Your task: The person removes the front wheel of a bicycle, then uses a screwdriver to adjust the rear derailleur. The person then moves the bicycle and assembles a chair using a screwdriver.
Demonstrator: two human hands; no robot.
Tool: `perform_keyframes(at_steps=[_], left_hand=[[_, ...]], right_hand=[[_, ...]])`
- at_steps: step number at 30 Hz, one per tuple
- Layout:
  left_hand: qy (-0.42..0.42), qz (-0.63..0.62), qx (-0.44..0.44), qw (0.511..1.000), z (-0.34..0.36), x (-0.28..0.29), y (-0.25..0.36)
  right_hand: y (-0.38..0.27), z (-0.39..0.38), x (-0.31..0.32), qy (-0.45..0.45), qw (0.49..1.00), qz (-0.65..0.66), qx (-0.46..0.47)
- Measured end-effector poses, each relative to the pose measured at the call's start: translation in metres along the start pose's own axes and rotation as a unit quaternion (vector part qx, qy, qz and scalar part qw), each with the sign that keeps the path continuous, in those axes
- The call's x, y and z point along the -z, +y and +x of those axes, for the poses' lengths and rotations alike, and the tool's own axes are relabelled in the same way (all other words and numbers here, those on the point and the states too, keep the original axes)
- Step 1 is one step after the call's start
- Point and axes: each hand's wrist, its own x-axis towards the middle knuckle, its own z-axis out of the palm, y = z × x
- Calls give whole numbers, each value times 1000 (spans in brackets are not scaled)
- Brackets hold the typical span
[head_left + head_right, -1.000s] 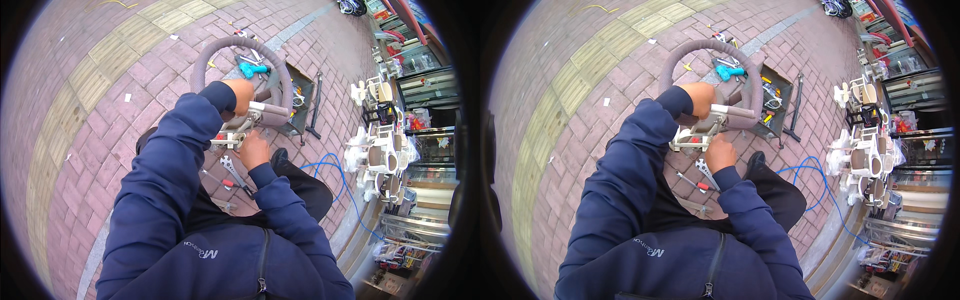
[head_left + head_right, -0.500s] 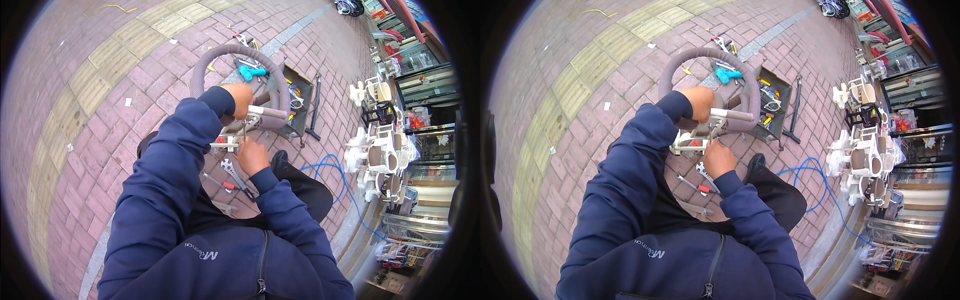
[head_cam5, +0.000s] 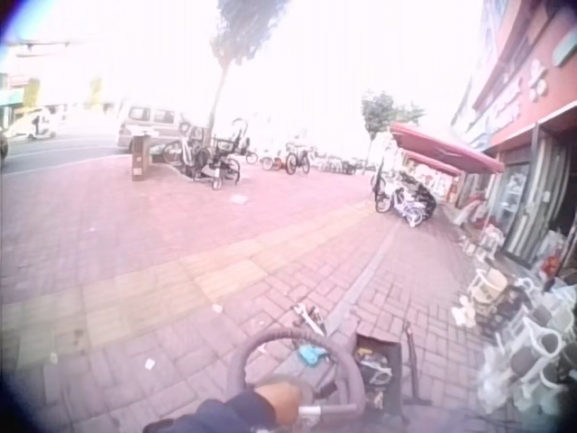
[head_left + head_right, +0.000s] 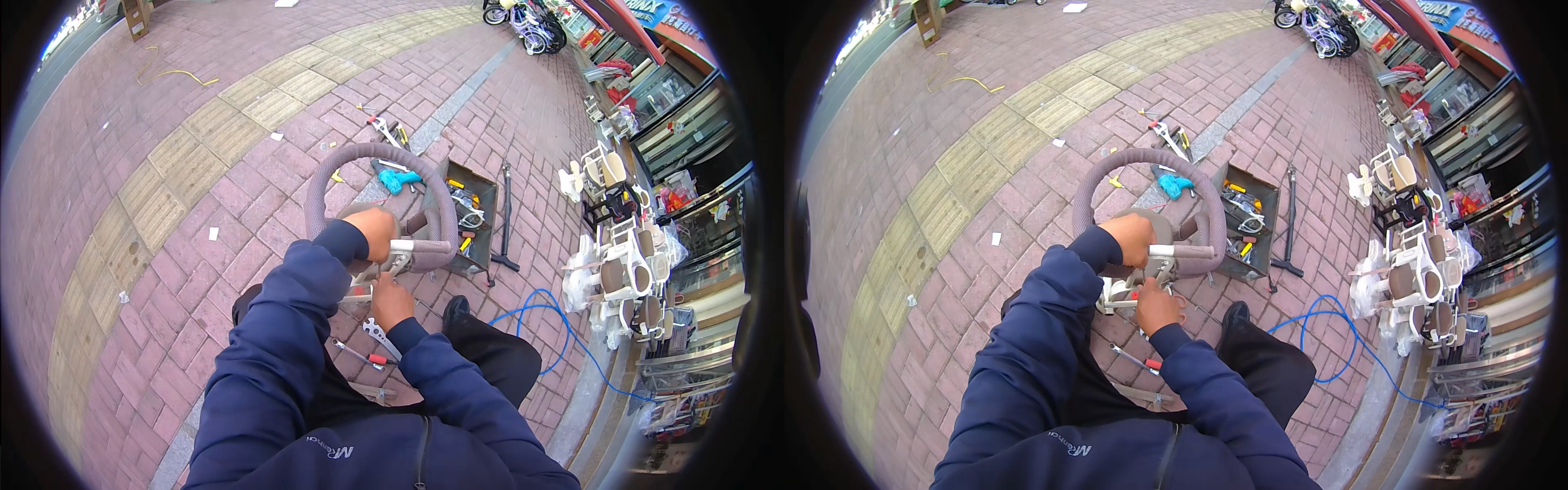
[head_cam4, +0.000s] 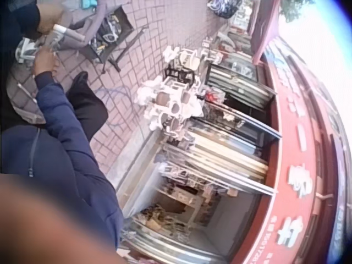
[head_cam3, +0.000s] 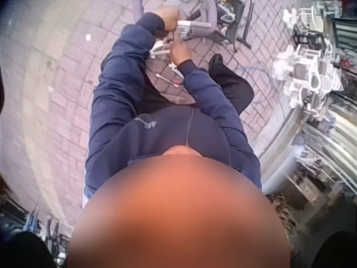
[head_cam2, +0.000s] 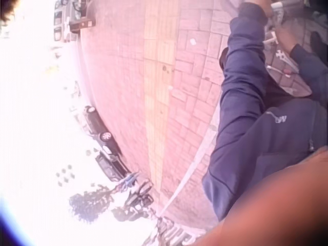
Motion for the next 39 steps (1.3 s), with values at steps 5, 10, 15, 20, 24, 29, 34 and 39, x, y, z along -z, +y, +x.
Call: perform_keyframes(at_steps=[5, 10, 15, 20, 24, 29, 34, 39], left_hand=[[12, -17, 3, 1000, 1, -3, -1], [11, -17, -2, 1000, -5, 0, 3], [7, 0, -18, 1000, -2, 1, 3], [1, -18, 3, 1000, 0, -3, 1], [-4, -10, 11, 1000, -1, -2, 1], [0, -16, 14, 1000, -1, 1, 2], [0, -38, 24, 999, -5, 3, 4], [5, 38, -15, 999, -2, 4, 4]], right_hand=[[-9, -8, 31, -29, 998, 33, 52], [15, 28, 79, -159, 953, 196, 166], [11, 10, 71, -132, 983, 58, 115], [-4, -14, 25, -26, 996, 91, 5], [-10, -15, 6, 59, 993, 98, 36], [-11, -2, 38, -72, 978, 192, -39], [13, 28, 93, -272, 880, 389, -15], [4, 3, 59, -131, 967, 216, -20]])
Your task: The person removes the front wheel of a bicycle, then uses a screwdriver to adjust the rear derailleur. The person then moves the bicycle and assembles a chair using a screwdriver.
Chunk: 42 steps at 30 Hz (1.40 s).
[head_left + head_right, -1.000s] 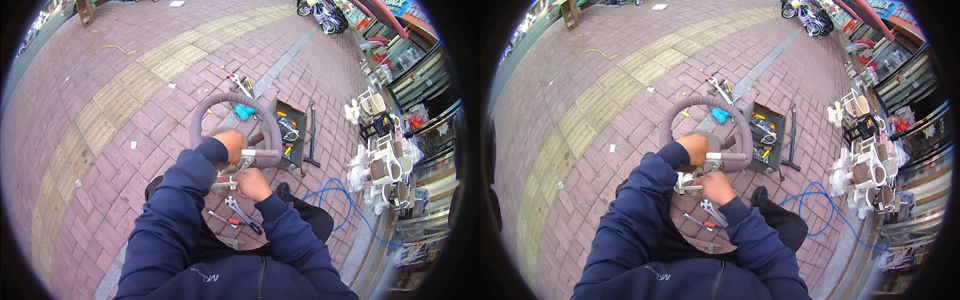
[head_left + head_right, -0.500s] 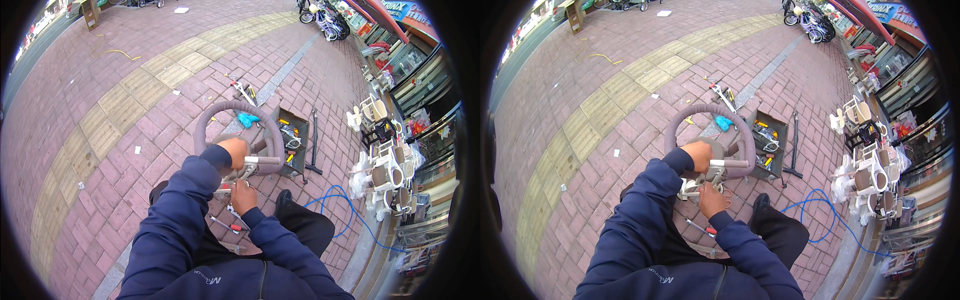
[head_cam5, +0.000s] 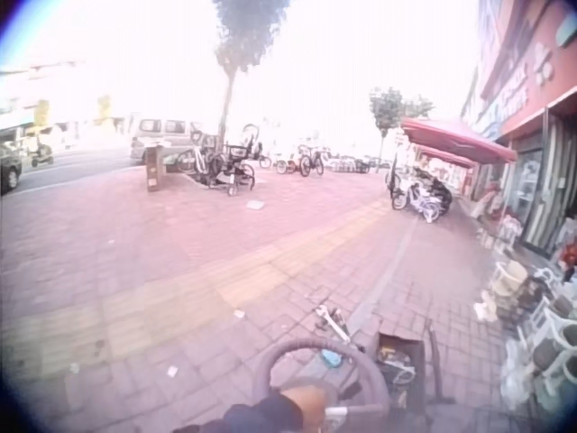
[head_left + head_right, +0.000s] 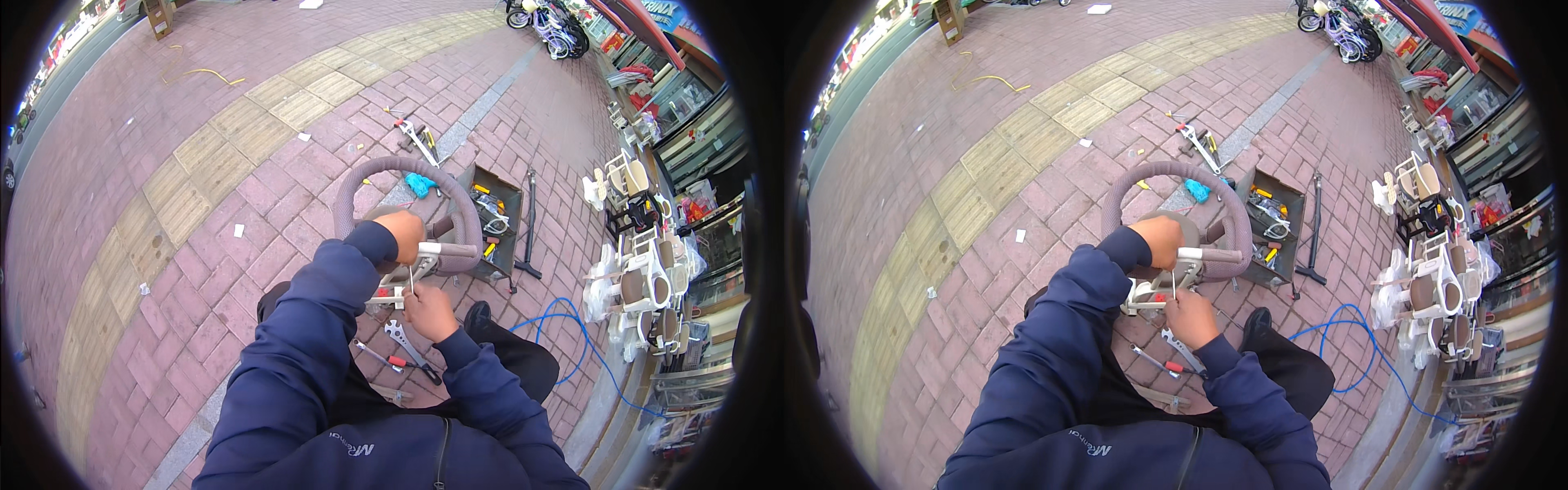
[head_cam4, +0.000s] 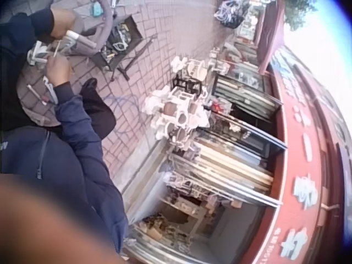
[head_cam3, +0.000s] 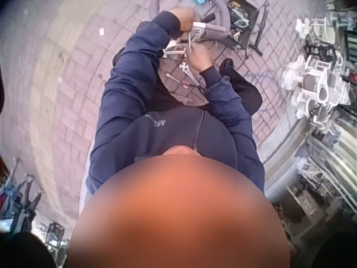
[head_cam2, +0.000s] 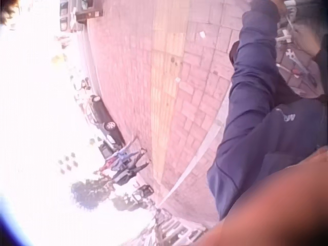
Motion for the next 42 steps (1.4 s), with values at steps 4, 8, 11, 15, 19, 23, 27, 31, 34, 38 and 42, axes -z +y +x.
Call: perform_keyframes(at_steps=[4, 8, 11, 15, 19, 23, 27, 31, 34, 38, 42], left_hand=[[7, -40, -3, 999, 0, 0, -4], [4, -50, 5, 999, -2, 2, -3], [5, -41, 8, 999, -2, 5, -3], [-8, -42, 4, 999, -2, 1, -3], [-3, -37, 15, 999, 2, 1, -7], [-15, -35, 25, 999, 2, 2, -5], [-3, -59, 20, 998, -5, 6, -2], [1, -68, 29, 997, -6, 9, 0], [-4, -65, 39, 997, -5, 11, 0], [-6, -65, 25, 998, -6, 10, 1], [-14, -74, 34, 997, -7, 10, 3]], right_hand=[[13, -4, -44, 129, 986, -71, 75], [5, 0, -48, 138, 984, -101, 55], [-6, 2, -20, 40, 993, 104, -25], [-8, 9, 24, -114, 946, 301, -35], [-7, -5, 12, -24, 989, 132, -58], [3, -9, -31, 126, 991, -14, 42], [18, 2, -52, 149, 984, -82, 55], [27, 6, -49, 135, 983, -96, 79], [21, 2, -38, 102, 985, -113, 86], [-3, 0, -12, 19, 998, 57, 7], [-18, 2, 23, -90, 946, 293, -108]])
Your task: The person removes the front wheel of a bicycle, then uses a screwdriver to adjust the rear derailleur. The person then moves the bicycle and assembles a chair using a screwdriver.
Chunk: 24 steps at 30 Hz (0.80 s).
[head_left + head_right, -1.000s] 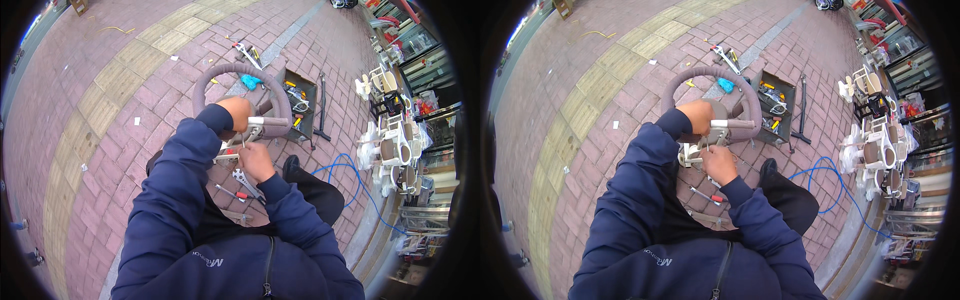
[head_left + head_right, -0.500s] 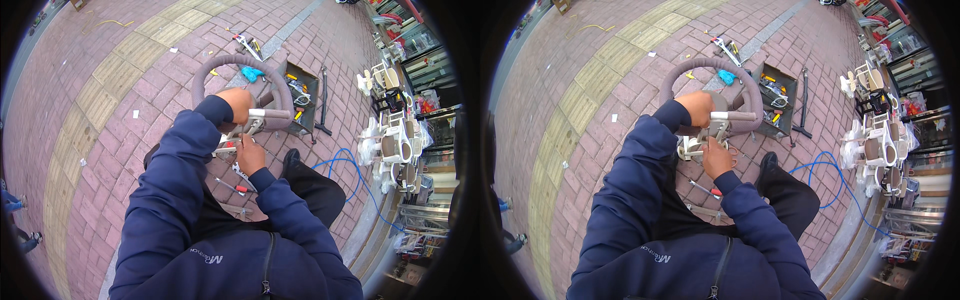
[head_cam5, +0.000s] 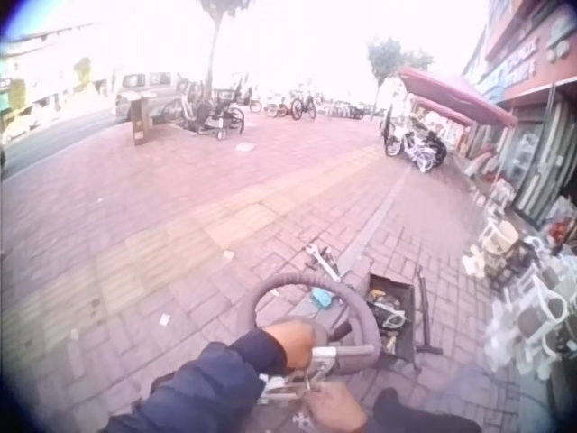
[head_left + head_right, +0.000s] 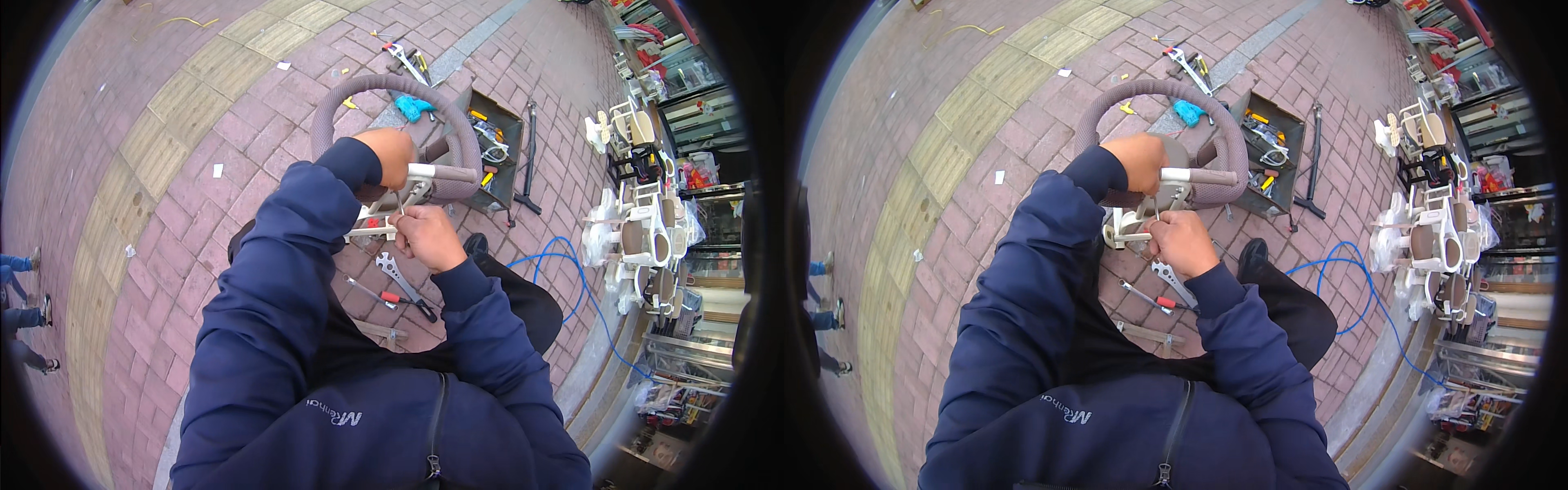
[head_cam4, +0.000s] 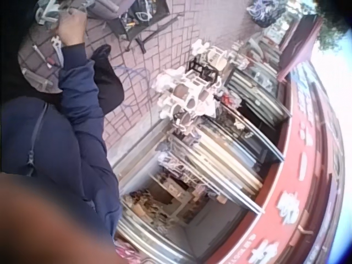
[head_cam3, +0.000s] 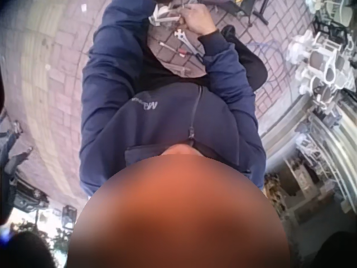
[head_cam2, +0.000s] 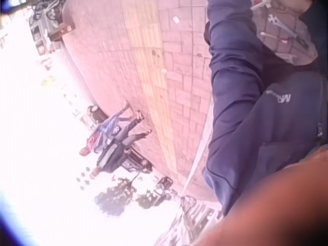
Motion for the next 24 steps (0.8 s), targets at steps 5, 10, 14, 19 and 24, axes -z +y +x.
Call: perform_keyframes(at_steps=[5, 10, 14, 19, 24], left_hand=[[8, 22, -29, 999, 1, 2, 0], [2, 9, -21, 1000, 0, 2, 0], [2, 1, -21, 1000, 0, 3, -1], [5, 29, -17, 999, 3, 0, -2], [-3, 9, -19, 1000, 6, -2, -4]], right_hand=[[23, -6, -10, 141, 955, -244, 90], [66, 15, -32, 220, 871, -381, 218], [67, 25, -40, 250, 870, -362, 225], [22, 4, -19, 113, 974, -170, 98], [1, -5, -1, 93, 966, -226, 82]])
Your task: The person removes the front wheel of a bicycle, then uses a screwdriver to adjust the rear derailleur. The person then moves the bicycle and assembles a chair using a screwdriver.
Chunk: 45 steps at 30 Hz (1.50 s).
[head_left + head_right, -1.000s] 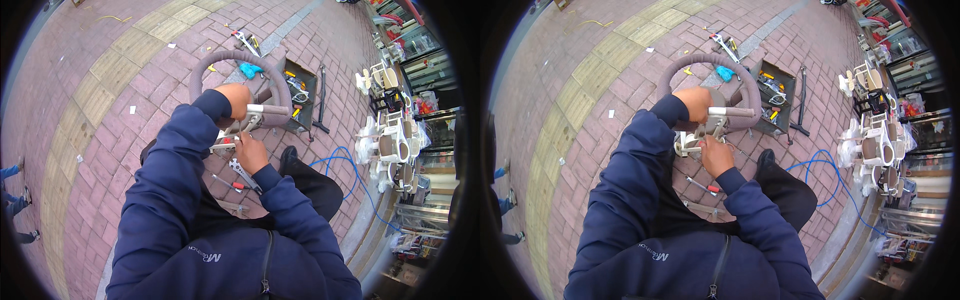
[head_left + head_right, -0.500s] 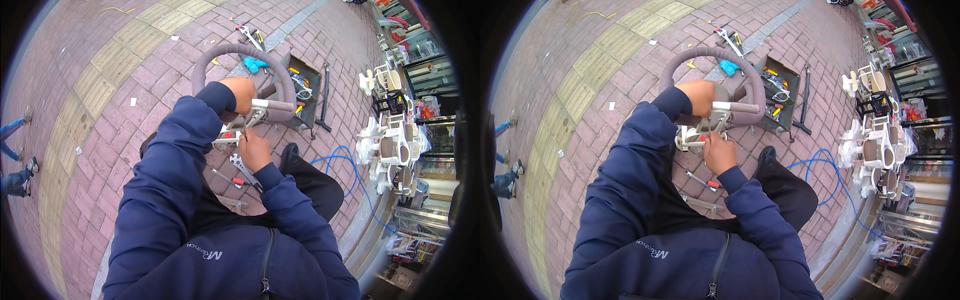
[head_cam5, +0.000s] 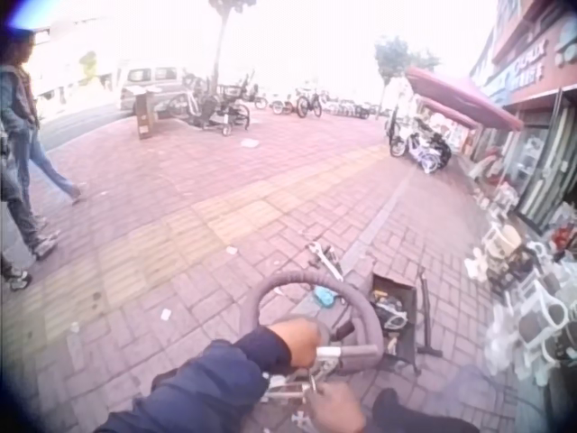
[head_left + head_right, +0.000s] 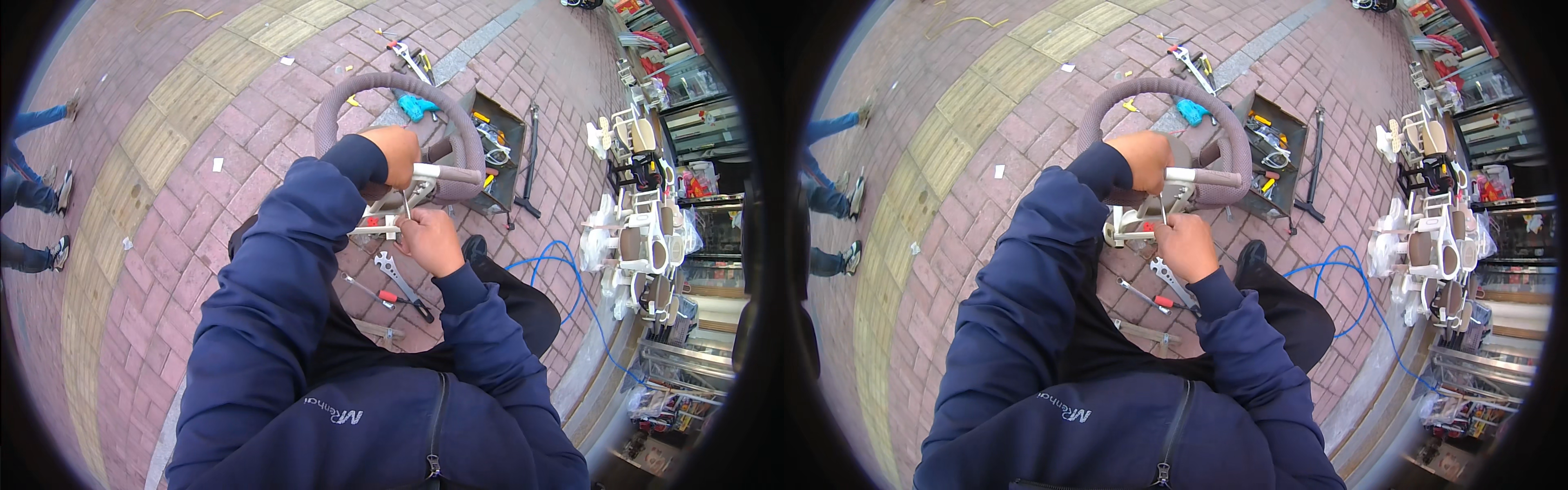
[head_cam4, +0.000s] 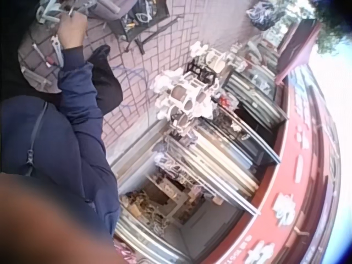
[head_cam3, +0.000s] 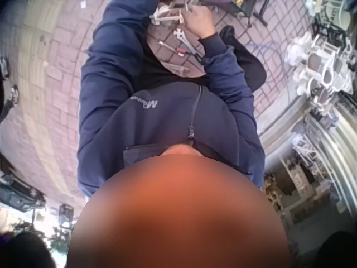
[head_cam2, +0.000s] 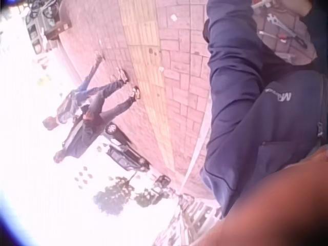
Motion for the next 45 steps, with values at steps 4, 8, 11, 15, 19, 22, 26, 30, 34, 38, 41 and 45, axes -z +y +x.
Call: perform_keyframes(at_steps=[4, 8, 11, 15, 19, 22, 26, 30, 34, 38, 41, 45], left_hand=[[-1, 7, 2, 1000, -1, 1, 0], [5, -1, 5, 1000, -3, 1, 3], [2, 7, -1, 1000, -5, 3, 4], [7, 8, -2, 1000, -5, 3, 4], [-1, 8, 12, 1000, -3, 1, 4], [1, 11, 3, 1000, 0, 2, 2], [2, 2, 6, 1000, 0, 1, 0], [-12, 8, 5, 1000, 1, 2, 0], [29, 14, -28, 999, -3, 1, 3], [13, 30, -4, 999, -5, 1, 7], [8, 21, 0, 1000, -5, 0, 7], [10, 22, -7, 1000, -3, -1, 5]], right_hand=[[23, -3, -35, 120, 984, -117, 68], [49, 3, -66, 188, 962, -150, 131], [50, 10, -73, 214, 957, -145, 133], [31, 7, -49, 121, 981, -111, 102], [10, 1, -11, -36, 998, 61, 2], [3, -1, -10, 3, 1000, 13, -6], [9, -12, -14, 89, 984, -149, 41], [7, -17, -4, 145, 966, -215, 9], [-17, -21, 18, 174, 949, -262, -6], [-43, -15, 32, 150, 913, -378, 11], [-54, -7, 35, 102, 912, -396, -5], [-53, -6, 28, 106, 919, -380, -2]])
